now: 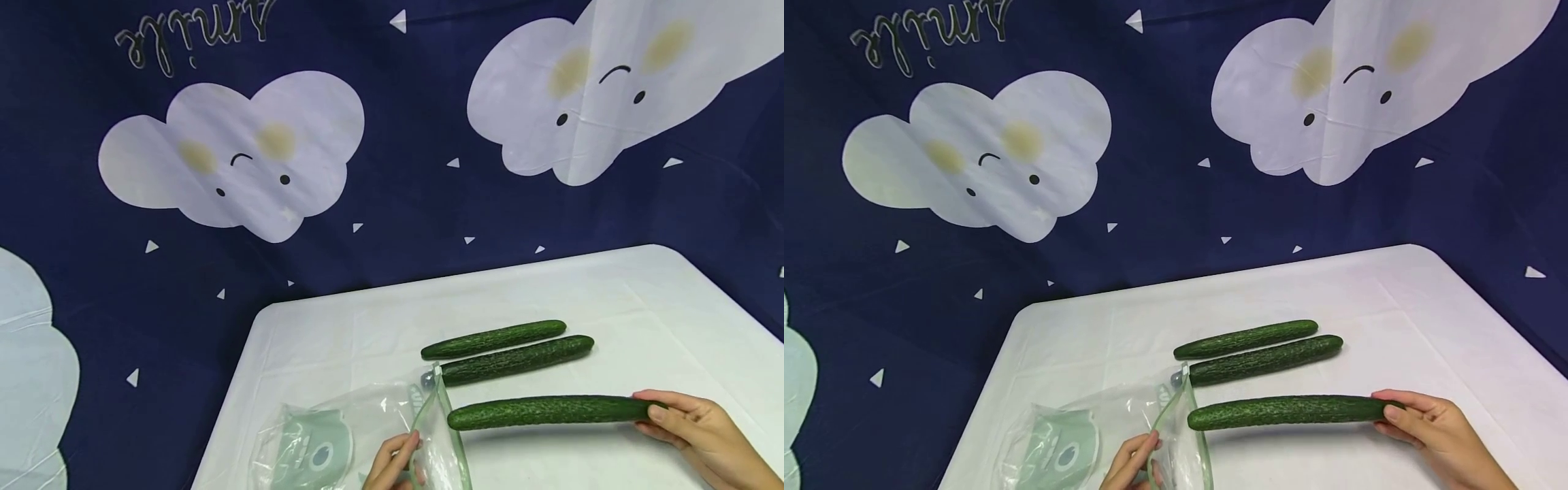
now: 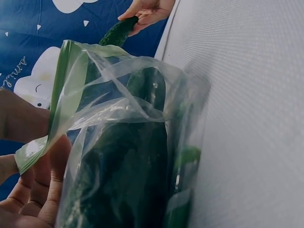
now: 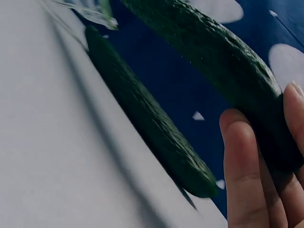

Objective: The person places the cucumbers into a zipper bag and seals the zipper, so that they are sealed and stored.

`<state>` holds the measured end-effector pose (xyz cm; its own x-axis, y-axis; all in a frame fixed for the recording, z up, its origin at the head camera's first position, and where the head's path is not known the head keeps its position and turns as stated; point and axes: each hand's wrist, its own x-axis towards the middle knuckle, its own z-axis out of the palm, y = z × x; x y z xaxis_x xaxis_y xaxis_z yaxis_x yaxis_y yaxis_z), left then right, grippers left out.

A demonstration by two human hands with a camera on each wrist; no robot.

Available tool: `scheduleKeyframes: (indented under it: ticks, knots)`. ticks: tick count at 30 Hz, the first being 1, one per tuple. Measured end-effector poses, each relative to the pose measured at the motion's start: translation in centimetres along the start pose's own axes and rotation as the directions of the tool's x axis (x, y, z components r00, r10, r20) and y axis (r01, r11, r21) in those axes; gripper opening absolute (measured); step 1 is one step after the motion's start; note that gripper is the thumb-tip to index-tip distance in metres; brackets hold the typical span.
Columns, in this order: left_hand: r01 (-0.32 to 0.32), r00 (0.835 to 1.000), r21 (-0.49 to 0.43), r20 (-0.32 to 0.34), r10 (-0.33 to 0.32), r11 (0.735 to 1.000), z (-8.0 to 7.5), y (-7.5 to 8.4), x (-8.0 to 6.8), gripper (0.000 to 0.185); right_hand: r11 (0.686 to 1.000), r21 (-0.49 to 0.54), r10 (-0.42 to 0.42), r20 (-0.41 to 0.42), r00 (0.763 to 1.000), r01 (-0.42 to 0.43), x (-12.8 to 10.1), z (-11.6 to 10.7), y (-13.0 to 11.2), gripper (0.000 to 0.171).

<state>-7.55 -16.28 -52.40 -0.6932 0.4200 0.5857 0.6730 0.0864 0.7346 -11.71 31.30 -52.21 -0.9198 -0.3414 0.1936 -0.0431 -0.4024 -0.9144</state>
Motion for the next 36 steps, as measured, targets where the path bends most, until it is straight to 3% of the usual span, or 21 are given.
scheduleKeyframes:
  ticks: [7,12,22,28,36]
  knots:
    - [-0.025,1.0,-0.019,-0.002,0.025,1.0,-0.1,-0.2,-0.1,0.054,0.991,0.01,0.133,0.076,0.988,-0.134,0.6,1.9,0.5,0.044]
    - [-0.025,1.0,-0.045,-0.002,0.025,0.999,0.0,-0.2,-0.1,0.055,0.981,0.003,0.193,0.053,0.98,-0.194,0.9,3.2,1.0,0.04]
    - [-0.028,0.999,-0.017,0.021,0.028,0.999,-0.2,-0.1,-0.1,0.056,0.94,-0.06,0.331,-0.09,0.939,-0.337,1.2,5.0,1.5,0.032]
    - [-0.011,0.999,-0.019,0.047,0.012,1.0,-0.2,-0.2,0.0,0.057,0.895,0.017,0.446,-0.086,0.891,-0.446,1.7,7.1,2.3,0.027]
    - [-0.006,1.0,0.054,0.026,0.005,0.999,-0.4,-0.2,0.0,0.059,0.884,0.057,0.466,-0.052,0.883,-0.464,2.9,10.7,3.7,0.024]
